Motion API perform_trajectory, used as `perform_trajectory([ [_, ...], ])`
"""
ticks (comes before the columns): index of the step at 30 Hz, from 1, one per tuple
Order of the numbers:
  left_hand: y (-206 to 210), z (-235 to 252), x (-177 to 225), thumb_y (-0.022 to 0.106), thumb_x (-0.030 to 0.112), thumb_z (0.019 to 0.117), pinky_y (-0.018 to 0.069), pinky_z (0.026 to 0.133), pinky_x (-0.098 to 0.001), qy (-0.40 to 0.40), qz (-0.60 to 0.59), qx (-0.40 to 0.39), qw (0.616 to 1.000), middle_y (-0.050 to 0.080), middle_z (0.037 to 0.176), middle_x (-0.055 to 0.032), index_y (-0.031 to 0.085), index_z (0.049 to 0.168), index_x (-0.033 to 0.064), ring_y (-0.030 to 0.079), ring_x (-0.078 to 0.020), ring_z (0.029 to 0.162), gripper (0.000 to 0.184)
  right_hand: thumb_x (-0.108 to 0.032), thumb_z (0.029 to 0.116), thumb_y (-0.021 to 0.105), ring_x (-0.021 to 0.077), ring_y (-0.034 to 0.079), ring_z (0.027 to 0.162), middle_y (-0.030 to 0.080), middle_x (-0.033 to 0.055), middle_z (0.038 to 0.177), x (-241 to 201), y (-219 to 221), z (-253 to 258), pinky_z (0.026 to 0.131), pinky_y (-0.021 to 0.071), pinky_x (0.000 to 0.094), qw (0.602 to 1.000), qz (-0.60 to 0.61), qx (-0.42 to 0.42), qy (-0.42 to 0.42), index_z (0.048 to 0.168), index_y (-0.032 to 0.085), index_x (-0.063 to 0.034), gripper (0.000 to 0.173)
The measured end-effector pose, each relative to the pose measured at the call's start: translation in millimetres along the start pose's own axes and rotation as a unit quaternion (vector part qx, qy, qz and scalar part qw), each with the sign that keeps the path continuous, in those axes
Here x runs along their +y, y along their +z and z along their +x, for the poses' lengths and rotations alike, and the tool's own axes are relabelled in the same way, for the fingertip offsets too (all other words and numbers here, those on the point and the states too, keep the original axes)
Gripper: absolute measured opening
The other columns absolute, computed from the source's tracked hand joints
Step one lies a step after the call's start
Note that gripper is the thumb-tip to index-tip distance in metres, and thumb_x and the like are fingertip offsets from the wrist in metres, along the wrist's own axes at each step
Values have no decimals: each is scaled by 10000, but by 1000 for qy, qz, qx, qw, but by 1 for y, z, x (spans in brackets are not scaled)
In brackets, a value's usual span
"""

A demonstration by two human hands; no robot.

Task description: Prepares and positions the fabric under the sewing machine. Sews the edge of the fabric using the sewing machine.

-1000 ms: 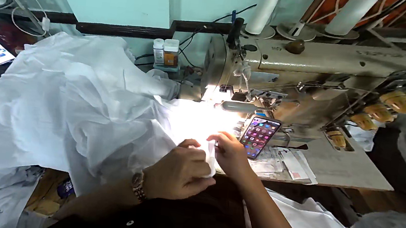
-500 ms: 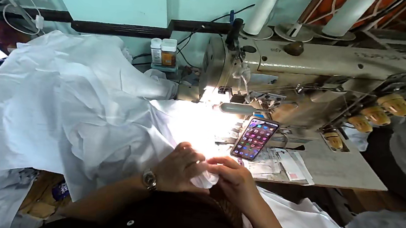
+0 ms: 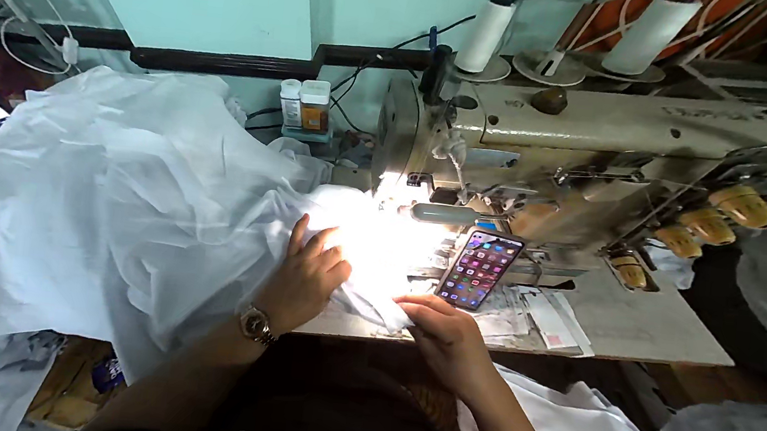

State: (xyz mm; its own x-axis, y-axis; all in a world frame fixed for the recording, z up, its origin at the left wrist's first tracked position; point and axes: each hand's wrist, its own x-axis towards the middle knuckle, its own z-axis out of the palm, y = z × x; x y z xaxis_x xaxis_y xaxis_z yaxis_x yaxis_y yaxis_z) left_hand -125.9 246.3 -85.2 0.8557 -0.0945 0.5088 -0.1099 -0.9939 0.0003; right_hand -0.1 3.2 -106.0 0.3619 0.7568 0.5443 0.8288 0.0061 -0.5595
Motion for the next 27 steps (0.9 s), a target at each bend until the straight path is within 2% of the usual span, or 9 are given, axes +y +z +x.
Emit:
perform_trajectory([
  [3, -1, 24, -12, 632, 26, 909, 222, 1192, -696, -16, 6, -47, 999, 740, 1041, -100, 728, 922, 63, 576, -333, 1312, 104, -164, 997, 590, 107, 731, 934, 766, 10, 1062, 8, -1, 21, 789, 612, 303, 1000, -29, -4, 8, 961, 778, -121, 196],
  [6, 5, 46, -28, 682, 3, 871, 255, 1195, -650, -36, 6, -66, 997, 741, 1079, -95, 747, 969, 52, 599, -306, 1283, 127, -168, 967, 613, 189, 714, 743, 742, 63, 837, 16, 3, 39, 673, 591, 395, 997, -74, -3, 24, 919, 780, -82, 194],
  [9, 0, 60, -33, 710, -32, 842, 279, 1167, -668, -60, 17, -91, 994, 736, 1152, -95, 755, 1069, 60, 600, -318, 1285, 249, -150, 946, 628, 296, 738, 731, 753, 146, 782, 18, 8, 52, 706, 581, 496, 994, -85, 4, 68, 1008, 816, -43, 224],
  [12, -18, 56, -18, 818, 131, 780, 246, 1160, -720, -37, 25, -103, 994, 711, 1193, -110, 750, 1011, 86, 530, -362, 1354, 245, -150, 946, 625, 310, 738, 699, 747, 153, 754, 21, 14, 54, 679, 585, 505, 992, -109, 19, 68, 1004, 816, -35, 230],
  [14, -21, 47, -3, 817, 217, 809, 244, 1163, -721, 0, 4, -89, 996, 706, 1196, -123, 722, 1031, 98, 515, -374, 1372, 270, -167, 943, 637, 264, 718, 661, 733, 115, 740, 22, 18, 47, 624, 581, 462, 992, -115, 30, 43, 933, 805, -51, 204],
  [16, -12, 40, 4, 749, 183, 879, 263, 1168, -710, 40, -19, -78, 996, 717, 1128, -110, 687, 1103, 110, 568, -366, 1313, 244, -223, 978, 650, 169, 721, 756, 753, 39, 891, 17, 21, 38, 664, 606, 366, 994, -99, 18, 30, 893, 767, -103, 188],
  [19, 3, 37, -6, 722, 42, 840, 270, 1170, -688, 56, -42, -36, 997, 713, 936, -87, 710, 996, 100, 662, -330, 1092, 167, -220, 982, 656, 135, 742, 856, 774, 29, 1037, 9, 17, 31, 719, 614, 318, 995, -93, 28, 18, 902, 769, -106, 181],
  [24, -8, 40, -15, 716, 63, 829, 198, 1187, -698, 36, -11, -34, 999, 687, 904, -43, 708, 843, 135, 617, -313, 1148, 74, -207, 1006, 635, 109, 733, 965, 769, 42, 1111, 11, 8, 26, 835, 597, 266, 997, -55, 56, 10, 953, 791, -103, 195],
  [27, -3, 36, -16, 672, 11, 832, 195, 1184, -707, 37, -21, -34, 999, 686, 889, -43, 703, 826, 133, 620, -317, 1143, 126, -189, 1009, 615, 110, 735, 991, 773, 27, 1113, 16, 8, 23, 849, 602, 272, 997, -64, 36, -5, 957, 793, -112, 201],
])
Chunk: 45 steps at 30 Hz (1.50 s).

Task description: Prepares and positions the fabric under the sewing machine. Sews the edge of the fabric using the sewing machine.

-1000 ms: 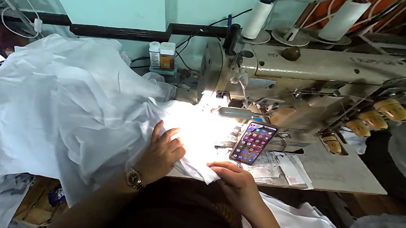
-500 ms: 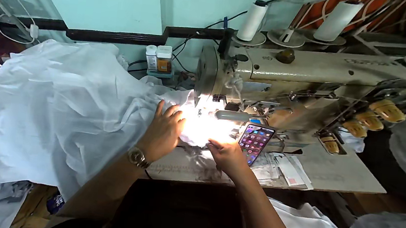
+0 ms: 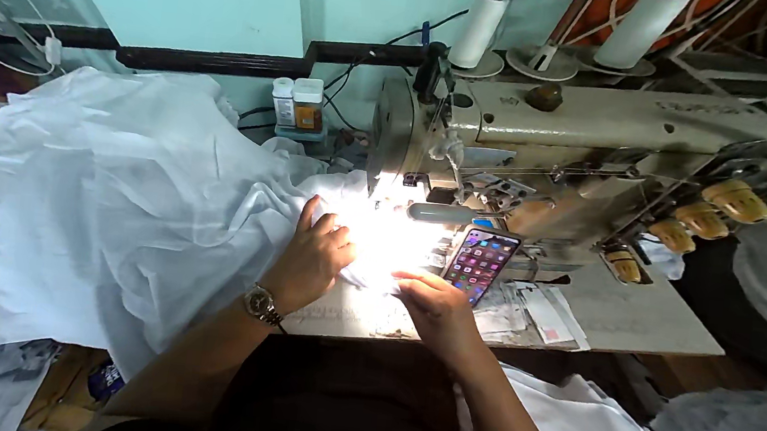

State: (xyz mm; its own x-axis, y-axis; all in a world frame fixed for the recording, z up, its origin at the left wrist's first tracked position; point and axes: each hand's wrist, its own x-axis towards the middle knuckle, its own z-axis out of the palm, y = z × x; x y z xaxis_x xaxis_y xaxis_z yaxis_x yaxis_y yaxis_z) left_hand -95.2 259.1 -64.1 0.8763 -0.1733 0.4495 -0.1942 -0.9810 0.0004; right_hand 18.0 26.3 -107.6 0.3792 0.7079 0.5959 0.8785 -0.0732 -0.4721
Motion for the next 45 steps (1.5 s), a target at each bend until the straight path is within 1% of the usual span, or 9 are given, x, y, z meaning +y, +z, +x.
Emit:
perform_trajectory([
  [4, 2, -2, 1, 644, 15, 887, 199, 1185, -713, 8, 7, -5, 1000, 700, 891, -49, 728, 852, 145, 624, -325, 1172, 159, -172, 1013, 576, 140, 746, 868, 778, 28, 1027, 4, 0, 0, 728, 610, 318, 999, -33, -31, -12, 922, 760, -111, 215],
  [8, 9, 9, -12, 655, 35, 901, 209, 1188, -701, 5, 13, -3, 1000, 707, 922, -66, 727, 793, 107, 624, -321, 1177, 148, -168, 995, 577, 240, 697, 639, 711, 78, 727, 8, 1, 16, 576, 565, 423, 996, -82, -33, -1, 931, 776, -93, 222],
  [12, 6, 20, -15, 644, -18, 889, 202, 1197, -692, -33, 41, -41, 998, 726, 1086, -54, 770, 956, 86, 582, -298, 1283, 176, -118, 944, 597, 331, 746, 720, 759, 143, 800, 12, 6, 32, 646, 586, 526, 993, -114, -21, 8, 1045, 818, -81, 246],
  [19, 0, 13, -5, 574, 81, 963, 174, 1192, -714, -87, 56, -129, 986, 676, 1324, -75, 773, 1107, 120, 446, -336, 1446, 249, -99, 944, 596, 351, 755, 770, 769, 151, 855, 12, 16, 33, 669, 596, 536, 989, -147, 2, 7, 1055, 811, -72, 243],
  [21, -6, 17, -4, 570, 173, 967, 154, 1203, -701, -110, 20, -142, 983, 664, 1349, -69, 764, 1127, 113, 400, -322, 1479, 258, -110, 951, 588, 349, 755, 776, 767, 152, 855, 13, 18, 35, 668, 597, 536, 987, -157, 10, 9, 1049, 811, -74, 246],
  [24, -10, 21, -5, 577, 497, 970, 253, 1185, -658, -158, -97, -104, 977, 676, 1324, -81, 763, 1102, 95, 428, -299, 1459, 462, -122, 960, 591, 336, 759, 800, 769, 152, 870, 16, 23, 33, 703, 607, 528, 988, -149, 30, 6, 1017, 806, -57, 232],
  [27, 19, 29, -16, 600, 283, 984, 443, 1072, -564, -182, -151, 29, 971, 714, 1210, -69, 773, 954, 78, 571, -257, 1310, 269, -128, 953, 595, 328, 760, 802, 770, 146, 864, 17, 27, 32, 717, 608, 514, 988, -146, 46, 2, 1007, 806, -51, 232],
  [33, 50, 41, -30, 770, 137, 864, 490, 1020, -557, -226, -144, 101, 958, 645, 1266, -153, 688, 968, 38, 581, -329, 1252, 165, -98, 935, 599, 344, 761, 827, 776, 150, 903, 16, 30, 33, 723, 603, 530, 986, -161, 35, 21, 1055, 804, -56, 241],
  [45, 56, 39, -31, 828, 183, 825, 387, 1158, -551, -267, -153, 130, 943, 463, 1520, -239, 555, 1405, 41, 425, -384, 1438, 657, -116, 936, 601, 335, 762, 842, 780, 143, 918, 18, 32, 32, 748, 603, 511, 986, -163, 43, 18, 1058, 805, -53, 246],
])
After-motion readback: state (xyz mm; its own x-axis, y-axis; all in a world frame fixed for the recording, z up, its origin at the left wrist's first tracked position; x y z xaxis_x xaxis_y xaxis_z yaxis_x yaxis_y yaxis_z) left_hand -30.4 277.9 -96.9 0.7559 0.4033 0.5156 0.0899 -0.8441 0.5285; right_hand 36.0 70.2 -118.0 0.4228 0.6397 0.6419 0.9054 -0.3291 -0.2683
